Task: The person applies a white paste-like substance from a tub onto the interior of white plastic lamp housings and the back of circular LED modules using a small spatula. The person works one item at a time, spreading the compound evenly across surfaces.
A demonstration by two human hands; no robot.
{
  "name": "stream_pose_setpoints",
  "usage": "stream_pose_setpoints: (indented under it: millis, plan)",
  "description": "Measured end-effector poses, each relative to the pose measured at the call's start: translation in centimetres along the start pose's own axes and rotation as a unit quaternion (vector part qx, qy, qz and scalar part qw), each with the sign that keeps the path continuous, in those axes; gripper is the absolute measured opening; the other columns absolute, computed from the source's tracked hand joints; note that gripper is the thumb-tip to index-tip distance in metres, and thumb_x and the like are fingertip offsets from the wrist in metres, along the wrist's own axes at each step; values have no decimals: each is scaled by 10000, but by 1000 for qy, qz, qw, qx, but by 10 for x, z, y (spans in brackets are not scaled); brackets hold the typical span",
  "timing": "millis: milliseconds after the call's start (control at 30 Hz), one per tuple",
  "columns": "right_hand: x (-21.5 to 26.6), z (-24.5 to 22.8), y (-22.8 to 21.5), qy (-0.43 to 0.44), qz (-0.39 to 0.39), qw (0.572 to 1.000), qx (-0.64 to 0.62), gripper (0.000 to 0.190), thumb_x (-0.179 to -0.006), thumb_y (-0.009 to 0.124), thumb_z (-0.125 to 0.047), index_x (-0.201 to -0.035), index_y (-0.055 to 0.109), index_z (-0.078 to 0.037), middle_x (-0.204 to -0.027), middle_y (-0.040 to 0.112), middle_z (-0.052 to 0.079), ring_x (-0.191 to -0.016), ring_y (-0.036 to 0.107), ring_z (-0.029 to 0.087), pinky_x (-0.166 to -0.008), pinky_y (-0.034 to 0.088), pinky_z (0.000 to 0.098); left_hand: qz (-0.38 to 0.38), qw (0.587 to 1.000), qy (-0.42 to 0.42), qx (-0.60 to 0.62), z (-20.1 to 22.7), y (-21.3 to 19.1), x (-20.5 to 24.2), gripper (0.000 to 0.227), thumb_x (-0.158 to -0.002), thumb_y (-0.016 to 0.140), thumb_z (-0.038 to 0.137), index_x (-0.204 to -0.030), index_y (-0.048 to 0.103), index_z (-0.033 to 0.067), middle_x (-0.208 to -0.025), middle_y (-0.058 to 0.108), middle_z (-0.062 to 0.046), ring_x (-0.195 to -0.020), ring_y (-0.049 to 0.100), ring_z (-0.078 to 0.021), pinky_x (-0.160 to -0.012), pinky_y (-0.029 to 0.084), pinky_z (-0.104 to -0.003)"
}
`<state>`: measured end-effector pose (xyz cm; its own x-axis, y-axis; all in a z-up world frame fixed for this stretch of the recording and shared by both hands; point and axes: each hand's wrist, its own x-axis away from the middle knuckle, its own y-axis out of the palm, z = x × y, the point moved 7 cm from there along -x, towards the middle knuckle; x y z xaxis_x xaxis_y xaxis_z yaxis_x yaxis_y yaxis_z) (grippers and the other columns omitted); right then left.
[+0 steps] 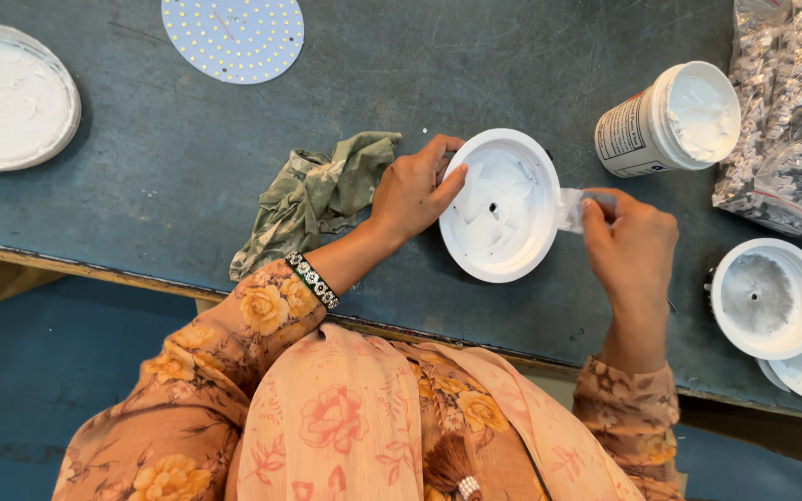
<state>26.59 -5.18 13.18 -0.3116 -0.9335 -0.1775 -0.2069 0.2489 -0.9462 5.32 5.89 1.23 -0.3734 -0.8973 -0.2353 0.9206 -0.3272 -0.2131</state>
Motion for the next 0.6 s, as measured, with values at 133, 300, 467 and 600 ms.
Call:
stream_pose_setpoints:
  millis: [133, 300, 467, 600]
  plan:
    - [-3, -11, 7, -45, -10, 999, 19, 204, -982, 682, -203, -1109, 798, -93, -857, 747, 166, -728, 728, 315, -708, 558, 407, 0, 1000, 7, -6, 2, 2, -2, 289, -987, 644, 276, -1188, 652, 70, -659, 698, -41, -546, 679, -153, -522, 511, -318]
    - [-11, -30, 28, -84, -7, 995, 59, 205, -985, 688, -202, -1129, 793, -100, -845, 742, 163, -740, 720, 341, -695, 550, 429, 1, 1000, 8, -19, 2, -1, -2, 280, -980, 654, 276, -1174, 657, 74, -635, 672, -46, -536, 660, -168, -512, 492, -335]
    - [2, -46, 35, -161, -6, 984, 70, 195, -963, 692, -166, -1116, 783, -85, -918, 754, 162, -756, 714, 351, -689, 549, 436, -6, 1000, -4, -23, 0, 0, -2, 282, -978, 657, 277, -1172, 653, 72, -619, 661, -52, -526, 646, -189, -515, 480, -348]
    - [-1, -39, 26, -137, -6, 990, 23, 182, -979, 696, -145, -1130, 776, -82, -914, 741, 170, -747, 714, 335, -688, 547, 420, 8, 1000, 17, -9, 2, -1, -2, 288, -980, 651, 283, -1174, 643, 71, -660, 686, -42, -560, 686, -173, -526, 512, -332]
